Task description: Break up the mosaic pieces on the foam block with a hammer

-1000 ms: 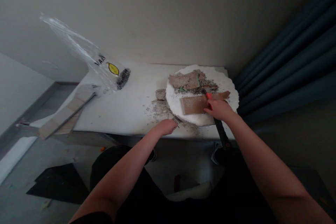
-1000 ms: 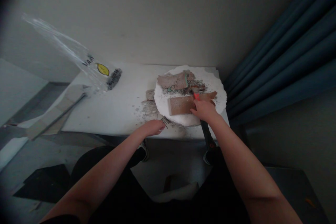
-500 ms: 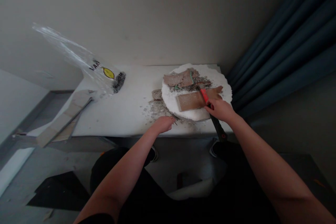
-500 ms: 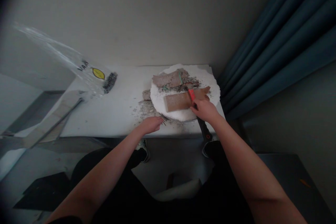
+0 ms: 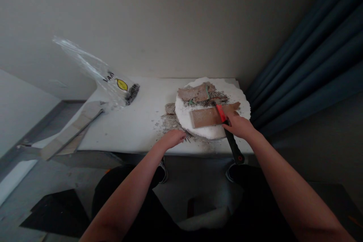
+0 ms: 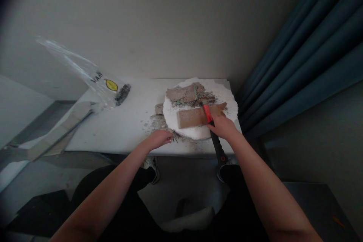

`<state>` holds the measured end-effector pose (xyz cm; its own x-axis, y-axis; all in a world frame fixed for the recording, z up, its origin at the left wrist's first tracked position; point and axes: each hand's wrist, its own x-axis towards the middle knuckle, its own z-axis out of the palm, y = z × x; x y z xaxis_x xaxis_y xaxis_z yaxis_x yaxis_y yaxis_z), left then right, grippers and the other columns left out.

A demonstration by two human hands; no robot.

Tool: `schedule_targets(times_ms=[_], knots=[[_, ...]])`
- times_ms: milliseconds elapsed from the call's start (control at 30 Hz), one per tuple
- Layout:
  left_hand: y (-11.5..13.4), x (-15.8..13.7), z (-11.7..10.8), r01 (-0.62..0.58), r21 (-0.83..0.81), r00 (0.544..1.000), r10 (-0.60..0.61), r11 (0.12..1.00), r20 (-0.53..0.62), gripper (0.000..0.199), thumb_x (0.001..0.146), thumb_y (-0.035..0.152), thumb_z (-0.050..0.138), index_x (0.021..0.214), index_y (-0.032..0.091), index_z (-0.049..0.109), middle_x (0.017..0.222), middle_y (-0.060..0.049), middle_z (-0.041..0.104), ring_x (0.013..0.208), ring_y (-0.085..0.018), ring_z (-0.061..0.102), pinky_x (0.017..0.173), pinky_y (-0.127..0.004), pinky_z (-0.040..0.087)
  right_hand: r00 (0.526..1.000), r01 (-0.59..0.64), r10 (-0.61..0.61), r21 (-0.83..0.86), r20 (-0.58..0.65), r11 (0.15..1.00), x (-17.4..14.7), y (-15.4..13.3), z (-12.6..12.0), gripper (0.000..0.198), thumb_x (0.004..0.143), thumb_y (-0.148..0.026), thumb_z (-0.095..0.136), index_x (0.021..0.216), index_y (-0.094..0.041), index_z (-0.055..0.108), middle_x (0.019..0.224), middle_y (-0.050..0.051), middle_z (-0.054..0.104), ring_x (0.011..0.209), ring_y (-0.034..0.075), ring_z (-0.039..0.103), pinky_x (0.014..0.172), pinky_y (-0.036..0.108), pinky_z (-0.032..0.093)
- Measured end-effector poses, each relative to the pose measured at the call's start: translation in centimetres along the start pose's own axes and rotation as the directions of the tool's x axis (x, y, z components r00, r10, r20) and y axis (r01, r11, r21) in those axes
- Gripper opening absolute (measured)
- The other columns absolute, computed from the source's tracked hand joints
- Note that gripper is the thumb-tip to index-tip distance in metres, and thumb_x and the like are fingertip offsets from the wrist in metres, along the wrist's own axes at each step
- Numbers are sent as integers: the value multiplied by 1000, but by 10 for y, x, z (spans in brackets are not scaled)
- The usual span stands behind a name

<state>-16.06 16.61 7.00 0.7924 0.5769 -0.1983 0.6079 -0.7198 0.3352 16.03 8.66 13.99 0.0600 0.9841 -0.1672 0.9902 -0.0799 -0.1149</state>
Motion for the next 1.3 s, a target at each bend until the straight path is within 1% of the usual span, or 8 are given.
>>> schedule_targets(times_ms=[133, 267, 333, 600, 733, 867, 967, 1300], knots=[[23, 4, -18, -83, -382, 992, 41, 920, -115, 9, 83, 26, 68, 90, 21, 71, 76, 1, 73, 68, -11, 65, 68, -22, 48, 1000, 2, -1, -14, 11, 1000, 1, 0, -1, 39, 94, -43, 53, 123, -16, 54, 105, 16, 71, 95, 31, 67, 72, 36, 47], [49, 25, -31, -168, -467, 902, -56, 868, -427, 19, 87, 38, 65, 91, 21, 73, 86, -1, 74, 65, -9, 61, 65, -22, 49, 999, -2, 2, -2, 34, 1000, 2, 0, -1, 42, 95, -43, 53, 127, -16, 52, 106, 16, 71, 95, 31, 68, 73, 35, 48], [55, 37, -32, -181, -484, 865, -97, 856, -493, 20, 87, 39, 65, 90, 22, 74, 89, -1, 74, 67, -9, 61, 66, -23, 50, 1000, -3, 3, 5, 22, 1000, 1, 1, 0, 44, 94, -44, 54, 129, -17, 51, 108, 16, 70, 96, 31, 68, 73, 35, 48], [51, 57, -8, -114, -691, 917, -191, 714, -349, 24, 80, 31, 71, 101, 20, 72, 85, -2, 77, 72, -12, 67, 68, -25, 53, 998, -2, 3, -19, 60, 1000, 2, 2, -1, 51, 94, -50, 53, 132, -18, 50, 109, 17, 70, 96, 33, 68, 72, 36, 48], [45, 55, -11, -82, -659, 898, -231, 748, -374, 20, 81, 37, 70, 92, 21, 75, 92, -3, 77, 77, -14, 67, 72, -27, 53, 999, 23, -22, -27, 37, 999, 4, -1, -1, 48, 93, -49, 53, 130, -17, 50, 107, 18, 70, 99, 34, 67, 71, 36, 48], [36, 52, -16, -41, -688, 821, -367, 725, -436, 23, 86, 39, 63, 93, 20, 74, 89, -3, 76, 77, -14, 67, 75, -29, 54, 999, -10, 10, -15, 48, 1000, 2, -1, 1, 47, 93, -49, 52, 128, -18, 50, 107, 17, 70, 93, 33, 68, 68, 36, 47], [32, 49, -17, -35, -637, 782, -376, 770, -497, 24, 88, 39, 60, 94, 19, 73, 93, -4, 76, 80, -14, 66, 75, -28, 53, 999, -2, 2, 1, 54, 1000, 1, 1, 1, 47, 93, -50, 52, 128, -18, 50, 106, 15, 71, 91, 32, 68, 67, 35, 46], [26, 49, -18, -6, -561, 822, -316, 828, -475, 23, 87, 40, 62, 87, 19, 72, 86, -3, 74, 77, -14, 64, 72, -28, 50, 998, 12, -12, 7, 66, 1000, 2, 2, 2, 48, 94, -49, 52, 130, -17, 49, 102, 15, 71, 89, 31, 67, 66, 35, 44]])
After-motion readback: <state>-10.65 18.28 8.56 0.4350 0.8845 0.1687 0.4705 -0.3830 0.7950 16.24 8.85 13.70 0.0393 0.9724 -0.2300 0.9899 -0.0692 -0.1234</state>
